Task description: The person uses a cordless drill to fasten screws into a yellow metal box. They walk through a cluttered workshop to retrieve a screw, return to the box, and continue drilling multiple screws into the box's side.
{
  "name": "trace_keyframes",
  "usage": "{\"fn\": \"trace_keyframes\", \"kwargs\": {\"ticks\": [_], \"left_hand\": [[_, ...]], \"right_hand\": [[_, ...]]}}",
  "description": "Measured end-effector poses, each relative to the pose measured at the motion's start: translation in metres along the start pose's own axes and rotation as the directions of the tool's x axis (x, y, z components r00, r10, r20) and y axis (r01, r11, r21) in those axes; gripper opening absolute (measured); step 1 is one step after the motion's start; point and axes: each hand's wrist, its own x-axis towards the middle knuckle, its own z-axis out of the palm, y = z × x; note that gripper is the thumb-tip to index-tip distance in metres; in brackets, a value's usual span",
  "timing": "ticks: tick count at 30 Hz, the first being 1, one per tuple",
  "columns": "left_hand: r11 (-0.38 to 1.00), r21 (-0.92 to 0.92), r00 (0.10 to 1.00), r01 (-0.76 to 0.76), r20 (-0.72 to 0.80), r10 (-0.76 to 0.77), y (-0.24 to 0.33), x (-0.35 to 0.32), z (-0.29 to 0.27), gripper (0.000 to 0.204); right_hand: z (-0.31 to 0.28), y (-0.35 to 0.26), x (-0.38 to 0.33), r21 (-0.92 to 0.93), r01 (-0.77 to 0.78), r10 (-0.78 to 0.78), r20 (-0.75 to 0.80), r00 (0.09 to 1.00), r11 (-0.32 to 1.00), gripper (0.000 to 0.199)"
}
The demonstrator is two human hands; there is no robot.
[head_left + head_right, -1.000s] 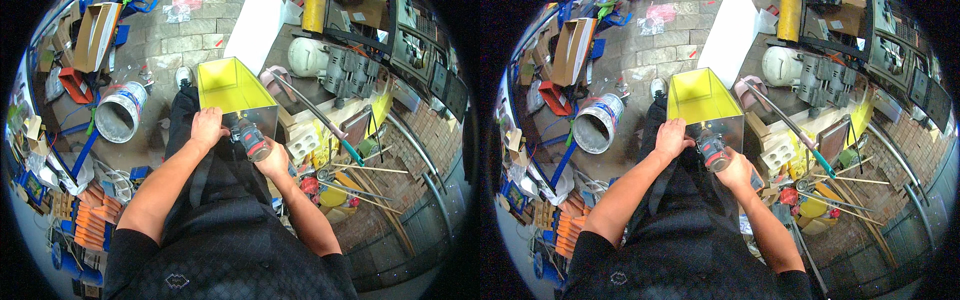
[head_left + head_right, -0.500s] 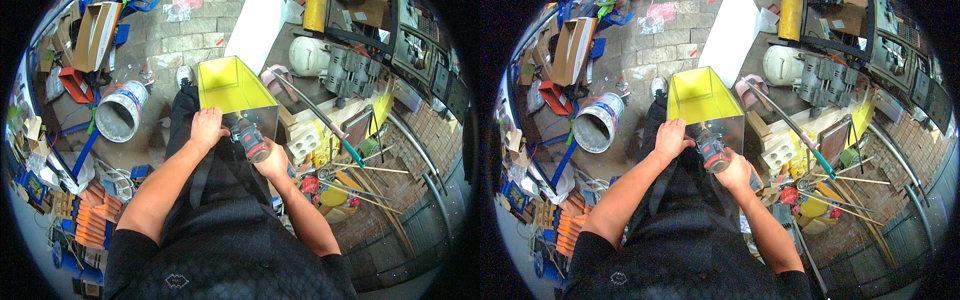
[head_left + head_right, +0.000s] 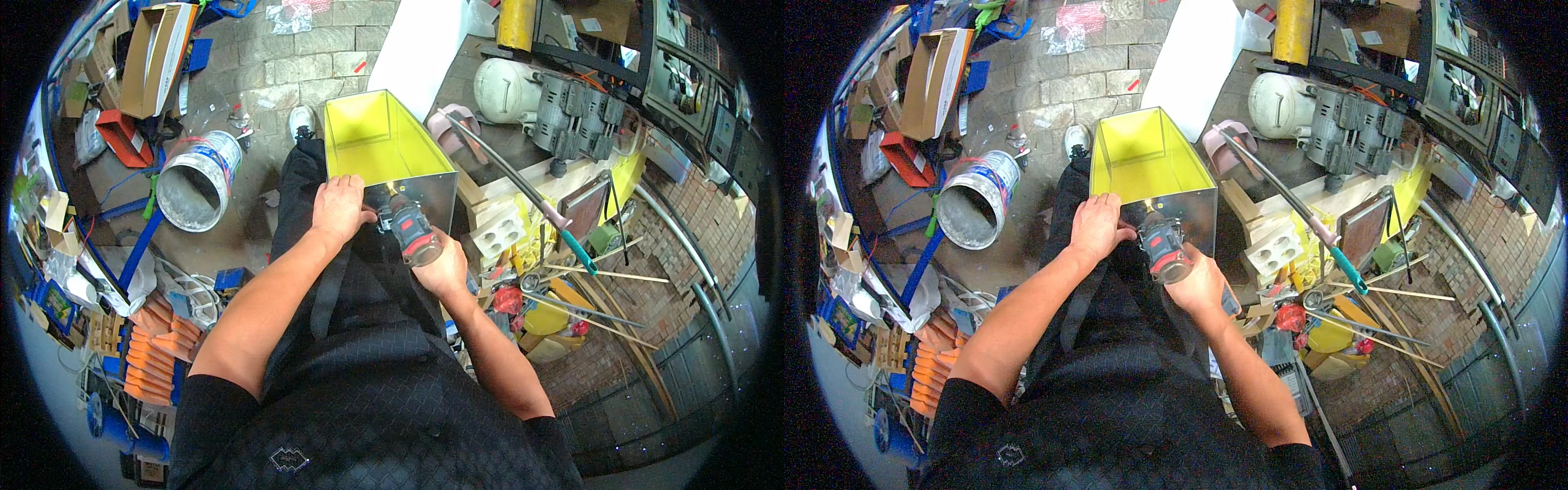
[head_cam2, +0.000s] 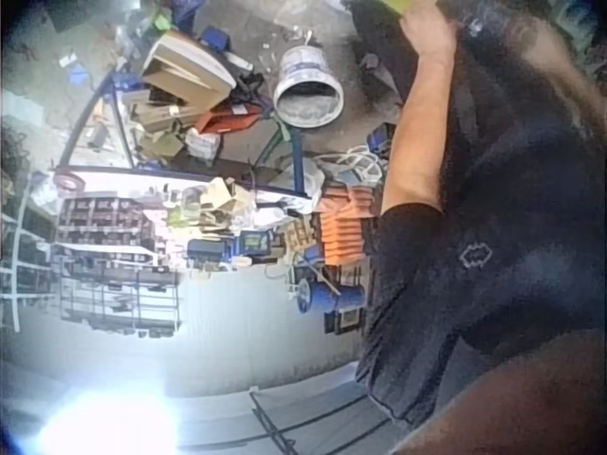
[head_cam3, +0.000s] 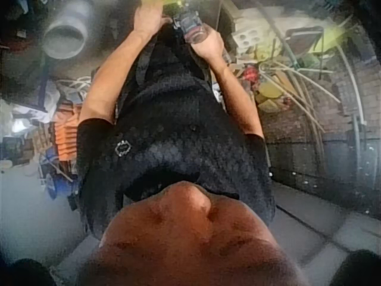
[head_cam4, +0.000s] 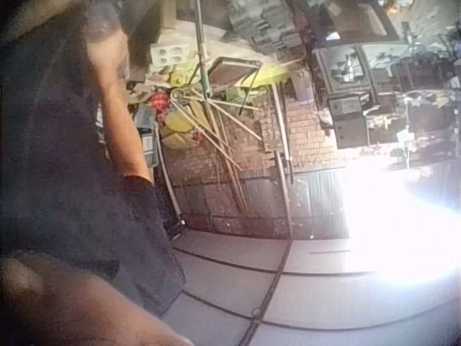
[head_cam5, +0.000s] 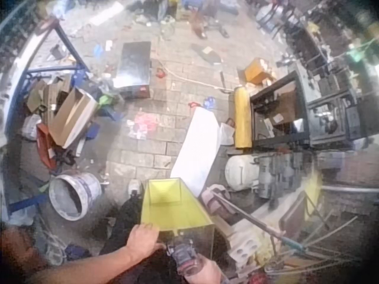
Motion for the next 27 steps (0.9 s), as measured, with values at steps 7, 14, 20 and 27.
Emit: {"fn": "trace_keyframes", "kwargs": {"ticks": [7, 14, 20, 27], "left_hand": [[1.0, 0.017, 1.0, -0.01, -0.002, 0.01, -0.001, 0.0012, 0.0002, 0.064], [1.0, 0.012, 1.0, -0.011, -0.008, 0.011, -0.002, 0.0023, 0.0028, 0.063], [1.0, 0.007, 1.0, -0.013, -0.01, 0.013, -0.0014, 0.0022, 0.001, 0.062], [1.0, 0.003, 1.0, -0.011, -0.008, 0.011, -0.0017, 0.0021, 0.001, 0.061]], "right_hand": [[0.008, 0.0061, 0.0008, 0.011, -0.003, 0.003, -0.023, 1.0, 1.0, 0.044], [0.0046, 0.0061, 0.0025, -0.024, 0.008, -0.008, 0.0, 1.0, 1.0, 0.047], [0.0045, 0.0056, 0.0035, -0.003, -0.002, 0.002, -0.016, 1.0, 1.0, 0.049], [0.0054, 0.008, 0.0045, -0.039, -0.003, 0.003, -0.002, 1.0, 0.999, 0.044]]}}
